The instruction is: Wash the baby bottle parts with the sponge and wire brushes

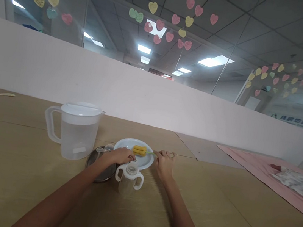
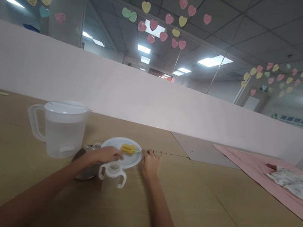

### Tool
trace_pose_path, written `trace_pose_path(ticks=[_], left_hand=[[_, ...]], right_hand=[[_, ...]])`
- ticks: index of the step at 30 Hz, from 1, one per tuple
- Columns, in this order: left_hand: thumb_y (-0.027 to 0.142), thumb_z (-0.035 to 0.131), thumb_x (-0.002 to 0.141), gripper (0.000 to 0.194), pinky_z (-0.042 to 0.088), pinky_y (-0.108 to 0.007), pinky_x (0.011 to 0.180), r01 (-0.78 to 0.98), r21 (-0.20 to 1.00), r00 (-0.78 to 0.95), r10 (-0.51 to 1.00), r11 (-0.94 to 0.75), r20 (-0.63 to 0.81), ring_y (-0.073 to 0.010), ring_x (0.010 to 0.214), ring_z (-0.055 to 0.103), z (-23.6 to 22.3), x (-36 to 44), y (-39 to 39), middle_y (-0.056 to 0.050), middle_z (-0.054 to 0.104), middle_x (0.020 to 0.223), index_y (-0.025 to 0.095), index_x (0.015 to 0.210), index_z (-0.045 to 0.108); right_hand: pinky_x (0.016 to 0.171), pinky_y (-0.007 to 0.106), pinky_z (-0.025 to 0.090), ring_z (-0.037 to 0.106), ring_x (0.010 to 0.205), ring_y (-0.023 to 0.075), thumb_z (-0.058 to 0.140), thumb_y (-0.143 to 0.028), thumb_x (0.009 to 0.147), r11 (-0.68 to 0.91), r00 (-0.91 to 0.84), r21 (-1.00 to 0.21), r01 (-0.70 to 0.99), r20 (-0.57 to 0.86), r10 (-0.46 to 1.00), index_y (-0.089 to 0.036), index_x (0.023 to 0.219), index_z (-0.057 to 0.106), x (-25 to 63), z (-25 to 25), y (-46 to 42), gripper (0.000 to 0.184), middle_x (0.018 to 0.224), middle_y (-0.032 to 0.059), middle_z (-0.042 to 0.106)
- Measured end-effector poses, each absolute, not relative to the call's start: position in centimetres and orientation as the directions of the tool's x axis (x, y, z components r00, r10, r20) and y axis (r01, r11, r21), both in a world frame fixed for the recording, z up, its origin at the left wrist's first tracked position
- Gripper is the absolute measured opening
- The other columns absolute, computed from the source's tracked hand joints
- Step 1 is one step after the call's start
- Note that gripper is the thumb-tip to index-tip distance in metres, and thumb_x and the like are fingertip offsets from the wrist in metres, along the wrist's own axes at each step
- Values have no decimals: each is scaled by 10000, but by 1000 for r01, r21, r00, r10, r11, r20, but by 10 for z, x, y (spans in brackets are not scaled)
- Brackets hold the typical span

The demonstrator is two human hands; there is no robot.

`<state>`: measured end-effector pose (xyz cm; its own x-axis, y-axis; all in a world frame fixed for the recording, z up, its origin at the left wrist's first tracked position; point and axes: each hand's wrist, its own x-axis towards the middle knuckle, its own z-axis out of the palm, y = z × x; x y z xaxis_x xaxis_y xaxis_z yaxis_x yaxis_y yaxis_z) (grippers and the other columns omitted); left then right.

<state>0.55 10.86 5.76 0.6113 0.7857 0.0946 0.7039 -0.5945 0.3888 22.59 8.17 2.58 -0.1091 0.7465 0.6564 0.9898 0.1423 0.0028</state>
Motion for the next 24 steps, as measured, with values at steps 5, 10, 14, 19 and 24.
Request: trace_pose_path(ticks=[5,10,14,19,24], left_hand=[[333,524,661,192,392,-216,590,747,373,583,812,-550,31,-169,672,588,58,10,111,-16,674,698,205,670,667],[371,509,680,214,353,-230,564,794,338,518,853,-506,62,-175,654,561,69,11,105,-10,630,647,199,627,624],[474,507,686,286,341,-227,560,794,338,513,855,-506,75,-167,656,535,77,11,101,5,591,643,205,653,597],[443,523,679,264,337,-224,542,769,360,551,833,-528,45,-153,603,509,72,10,102,21,545,583,195,596,553],[431,539,672,246,373,-226,591,728,407,559,821,-552,113,-165,664,537,69,9,106,16,580,657,188,640,563]], right_hand=[[930,436,147,502,849,177,443,-58,761,142,-100,-12,990,657,747,-293,989,639,229,25,83,381,865,32,620],[925,435,142,510,847,179,432,-60,766,112,-51,-48,993,674,737,-279,973,646,234,24,86,369,866,36,626],[923,422,138,517,849,176,422,-69,787,99,-4,-93,991,709,706,-270,955,650,236,25,87,348,873,31,633],[916,411,141,524,844,170,428,-60,781,77,10,-89,993,718,696,-272,953,654,235,26,86,354,869,33,637],[916,405,141,526,838,174,416,-58,778,88,15,-104,991,725,689,-272,936,657,236,26,86,359,858,27,638]])
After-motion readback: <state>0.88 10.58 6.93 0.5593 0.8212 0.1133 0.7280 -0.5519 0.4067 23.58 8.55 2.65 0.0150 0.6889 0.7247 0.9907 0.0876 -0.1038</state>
